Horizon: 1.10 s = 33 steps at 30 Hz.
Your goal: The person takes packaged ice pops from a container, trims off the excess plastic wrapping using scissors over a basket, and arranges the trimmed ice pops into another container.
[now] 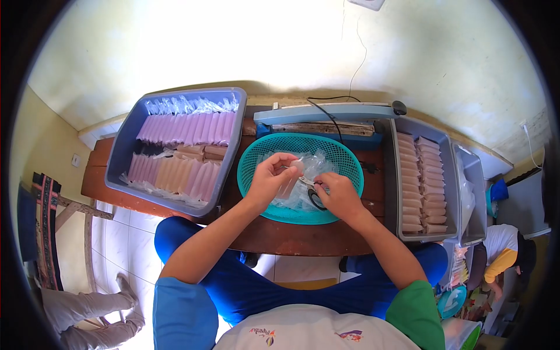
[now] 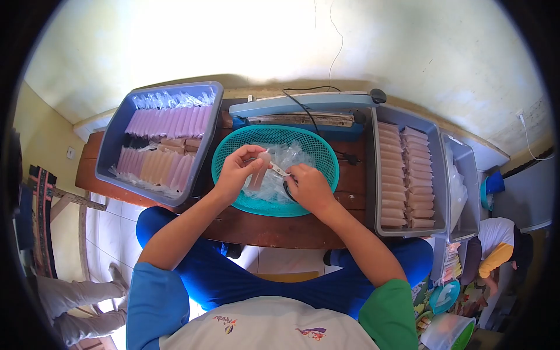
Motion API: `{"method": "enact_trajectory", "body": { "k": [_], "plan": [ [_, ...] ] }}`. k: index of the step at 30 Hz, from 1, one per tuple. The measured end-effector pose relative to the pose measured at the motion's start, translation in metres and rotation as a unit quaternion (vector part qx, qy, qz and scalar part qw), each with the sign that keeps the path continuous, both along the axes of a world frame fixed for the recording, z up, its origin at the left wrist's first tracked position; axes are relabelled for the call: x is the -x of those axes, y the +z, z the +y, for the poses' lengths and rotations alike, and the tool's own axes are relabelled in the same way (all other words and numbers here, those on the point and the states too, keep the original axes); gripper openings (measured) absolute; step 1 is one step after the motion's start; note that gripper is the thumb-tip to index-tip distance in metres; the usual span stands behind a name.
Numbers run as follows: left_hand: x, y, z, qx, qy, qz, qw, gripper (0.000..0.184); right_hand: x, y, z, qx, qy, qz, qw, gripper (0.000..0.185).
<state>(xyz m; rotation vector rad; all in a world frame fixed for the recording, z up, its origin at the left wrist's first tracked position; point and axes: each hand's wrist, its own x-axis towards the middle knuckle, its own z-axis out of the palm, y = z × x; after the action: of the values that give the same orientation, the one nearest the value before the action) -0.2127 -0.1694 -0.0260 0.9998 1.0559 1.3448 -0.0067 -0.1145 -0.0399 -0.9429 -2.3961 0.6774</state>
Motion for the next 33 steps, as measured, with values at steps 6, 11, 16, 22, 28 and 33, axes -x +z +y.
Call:
{"method": "enact_trajectory", "body": {
  "k": [6,11,16,22,28,33],
  "plan": [
    [-0.019,0.013,-0.005,0.039,-0.009,-0.065,0.997,0.025,-0.014,0.045,-0.001,0.256,-0.002,0.169,0.952,0.025],
    [-0.055,0.023,0.003,0.065,-0.048,-0.078,0.994,0.022,-0.044,0.066,0.008,0.353,0.005,0.236,0.905,0.026],
    [-0.1,0.036,0.028,0.064,-0.113,-0.06,0.99,0.023,-0.084,0.067,0.02,0.346,-0.02,0.263,0.9,0.025],
    [-0.152,0.039,0.063,0.105,-0.205,-0.061,0.971,0.024,-0.136,0.062,0.031,0.354,-0.07,0.323,0.875,0.021],
    [-0.179,0.039,0.087,0.123,-0.262,-0.066,0.955,0.042,-0.168,0.055,0.054,0.306,-0.164,0.371,0.861,0.021],
    [-0.199,0.028,0.108,0.114,-0.256,-0.087,0.956,0.049,-0.181,0.052,0.071,0.268,-0.186,0.376,0.867,0.021]
  ]
}}
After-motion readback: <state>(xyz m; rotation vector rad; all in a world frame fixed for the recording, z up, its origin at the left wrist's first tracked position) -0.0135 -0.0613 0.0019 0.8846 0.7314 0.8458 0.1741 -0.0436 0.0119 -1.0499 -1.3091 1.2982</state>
